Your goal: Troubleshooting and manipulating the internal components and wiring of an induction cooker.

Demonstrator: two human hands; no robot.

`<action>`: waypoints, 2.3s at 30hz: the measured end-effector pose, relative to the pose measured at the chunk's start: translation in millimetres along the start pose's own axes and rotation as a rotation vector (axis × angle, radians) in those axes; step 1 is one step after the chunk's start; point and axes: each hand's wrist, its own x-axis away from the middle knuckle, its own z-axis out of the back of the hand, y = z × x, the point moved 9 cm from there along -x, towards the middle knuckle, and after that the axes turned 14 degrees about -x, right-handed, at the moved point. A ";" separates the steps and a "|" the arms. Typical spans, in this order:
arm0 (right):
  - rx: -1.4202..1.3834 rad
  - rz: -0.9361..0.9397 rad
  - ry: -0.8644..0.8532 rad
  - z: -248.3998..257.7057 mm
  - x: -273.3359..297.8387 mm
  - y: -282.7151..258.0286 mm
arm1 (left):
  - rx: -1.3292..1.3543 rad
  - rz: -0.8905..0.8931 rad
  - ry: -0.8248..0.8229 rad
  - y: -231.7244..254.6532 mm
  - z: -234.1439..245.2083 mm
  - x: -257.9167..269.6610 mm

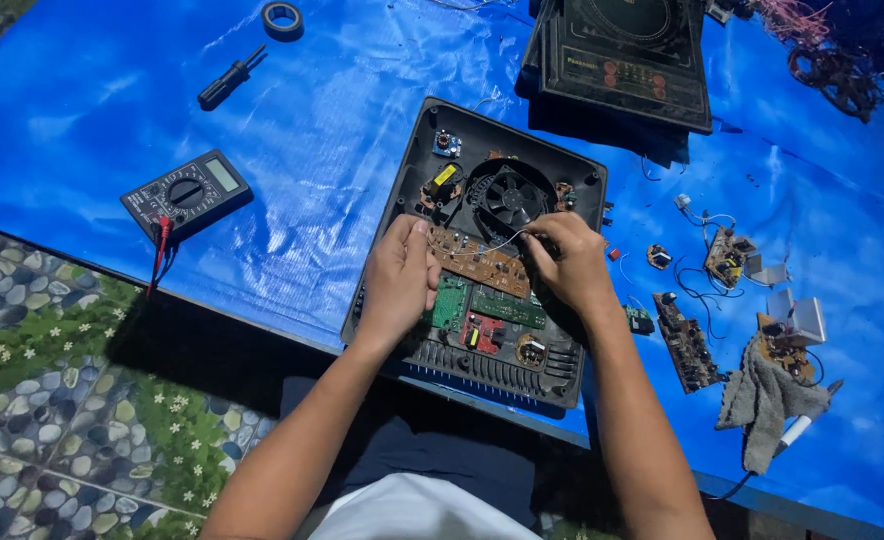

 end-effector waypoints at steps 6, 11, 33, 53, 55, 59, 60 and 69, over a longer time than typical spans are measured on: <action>0.067 0.036 -0.071 -11.3 7.0 25.7 | -0.022 0.025 -0.009 -2.3 -1.5 -0.6; 0.272 0.081 -0.071 -18.3 4.7 34.9 | 0.008 0.045 -0.006 -0.6 -4.9 -0.3; 0.394 0.048 -0.149 -24.9 2.2 32.9 | 0.090 0.068 -0.038 0.4 -37.8 -25.8; 0.236 -0.120 -0.282 -8.4 -9.1 -14.4 | 0.127 0.161 0.026 -14.7 -31.1 -28.7; 0.231 -0.146 -0.300 -11.5 -6.3 -6.0 | 0.126 0.166 0.026 -15.3 -31.5 -28.8; 0.189 -0.089 -0.211 -13.6 -2.1 8.8 | 0.131 0.172 0.021 -16.4 -34.0 -27.4; 0.175 -0.102 -0.186 -13.2 -2.3 11.6 | 0.155 0.176 0.021 -17.1 -34.7 -26.4; 0.056 -0.156 -0.040 -4.7 -4.0 9.6 | 0.144 0.144 0.038 -27.0 -36.1 -33.3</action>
